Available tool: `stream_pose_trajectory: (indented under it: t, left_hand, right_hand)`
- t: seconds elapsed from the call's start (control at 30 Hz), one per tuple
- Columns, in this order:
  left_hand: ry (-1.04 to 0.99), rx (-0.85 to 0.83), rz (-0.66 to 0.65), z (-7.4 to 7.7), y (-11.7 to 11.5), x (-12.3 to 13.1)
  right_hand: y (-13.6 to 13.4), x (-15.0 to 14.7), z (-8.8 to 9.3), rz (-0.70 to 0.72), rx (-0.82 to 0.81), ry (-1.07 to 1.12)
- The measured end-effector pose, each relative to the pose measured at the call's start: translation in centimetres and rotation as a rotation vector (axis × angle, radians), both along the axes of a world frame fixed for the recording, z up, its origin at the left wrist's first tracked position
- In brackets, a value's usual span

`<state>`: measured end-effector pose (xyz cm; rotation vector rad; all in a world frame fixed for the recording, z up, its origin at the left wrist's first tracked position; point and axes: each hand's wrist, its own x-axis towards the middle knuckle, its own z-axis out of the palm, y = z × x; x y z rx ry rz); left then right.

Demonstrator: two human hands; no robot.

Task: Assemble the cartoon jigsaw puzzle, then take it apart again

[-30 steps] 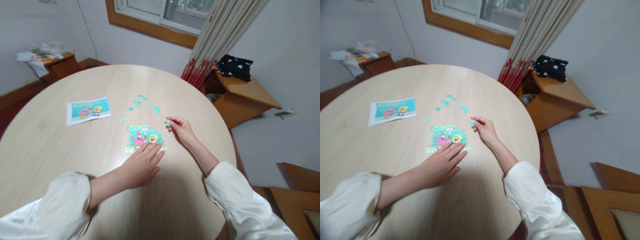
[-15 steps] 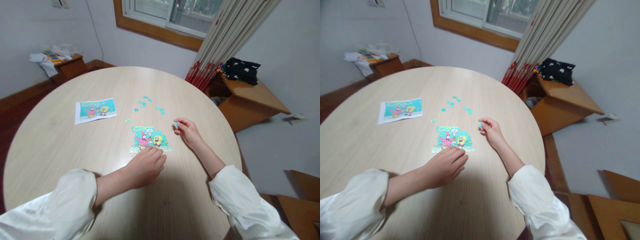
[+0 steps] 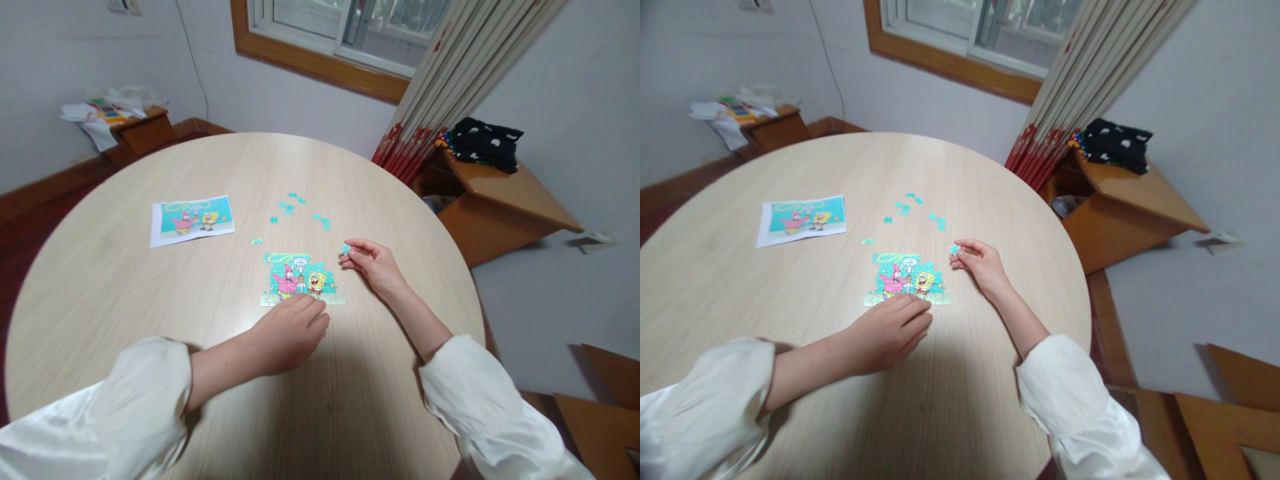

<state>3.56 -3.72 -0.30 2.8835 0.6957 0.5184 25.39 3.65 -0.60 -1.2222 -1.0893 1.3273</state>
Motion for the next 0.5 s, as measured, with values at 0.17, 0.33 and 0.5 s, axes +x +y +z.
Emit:
stream_pose_trajectory:
  t: [0.17, 0.33, 0.5]
  left_hand:
    - [0.037, 0.031, -0.003, 0.19, 0.15, -0.1]
    - [0.02, 0.044, -0.005, 0.12, 0.17, -0.08]
    - [0.038, 0.056, -0.004, 0.14, 0.16, -0.06]
  right_hand:
    - [-0.07, -0.15, 0.02, 0.009, 0.001, -0.017]
    - [-0.19, -0.14, 0.04, 0.046, 0.029, -0.059]
    - [-0.29, -0.06, 0.1, 0.069, 0.037, -0.075]
